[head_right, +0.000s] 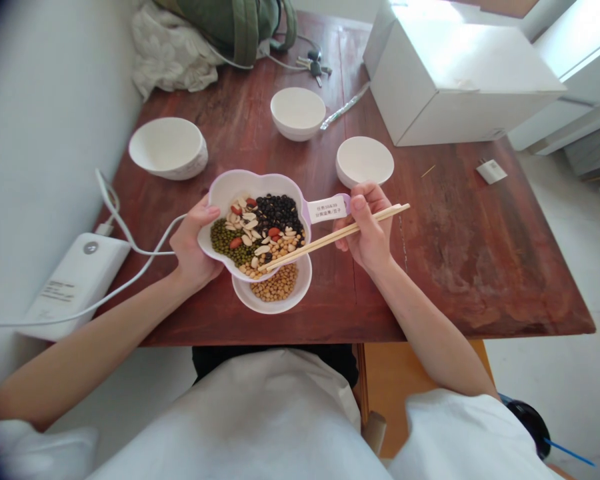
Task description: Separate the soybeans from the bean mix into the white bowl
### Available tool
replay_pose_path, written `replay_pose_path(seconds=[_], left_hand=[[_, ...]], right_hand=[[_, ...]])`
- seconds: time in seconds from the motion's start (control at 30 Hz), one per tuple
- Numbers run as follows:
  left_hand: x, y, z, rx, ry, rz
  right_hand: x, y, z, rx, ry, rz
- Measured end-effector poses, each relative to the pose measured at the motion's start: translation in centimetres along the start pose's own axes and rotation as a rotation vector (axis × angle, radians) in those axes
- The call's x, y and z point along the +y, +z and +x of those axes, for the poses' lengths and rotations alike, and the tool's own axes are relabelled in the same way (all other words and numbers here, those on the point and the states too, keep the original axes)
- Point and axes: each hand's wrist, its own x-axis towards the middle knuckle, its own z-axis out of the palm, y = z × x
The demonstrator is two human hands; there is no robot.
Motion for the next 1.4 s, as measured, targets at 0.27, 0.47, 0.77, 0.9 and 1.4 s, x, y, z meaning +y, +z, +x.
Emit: replay_pose_path(seconds=[0.27, 0.47, 0.77, 0.9, 1.4], left_hand=[[0.0, -0.4, 0.0, -0.003, 0.003, -0.045], [0.0, -0.2, -0.2, -0.049, 0.014, -0.066], [0.6, 0.0, -0.3, -0.058, -0.081, -0.115], [1.3, 0.4, -0.4, -0.068, -0.135, -0.107], [1.4, 0.6, -0.4, -0.053, -0.121, -0.088]], right_hand=[[-0.7, -1.1, 0.9, -0.013, -0.124, 0.003], [-2.0, -2.0, 1.7, -0.058, -0.441, -0.087], [-3.0, -3.2, 2.5, -0.238, -0.633, -0.101], [-3.6, -2.2, 1.8, -0.279, -0.612, -0.128], [-3.6, -1.7, 0.6, -0.306, -0.497, -0.156]])
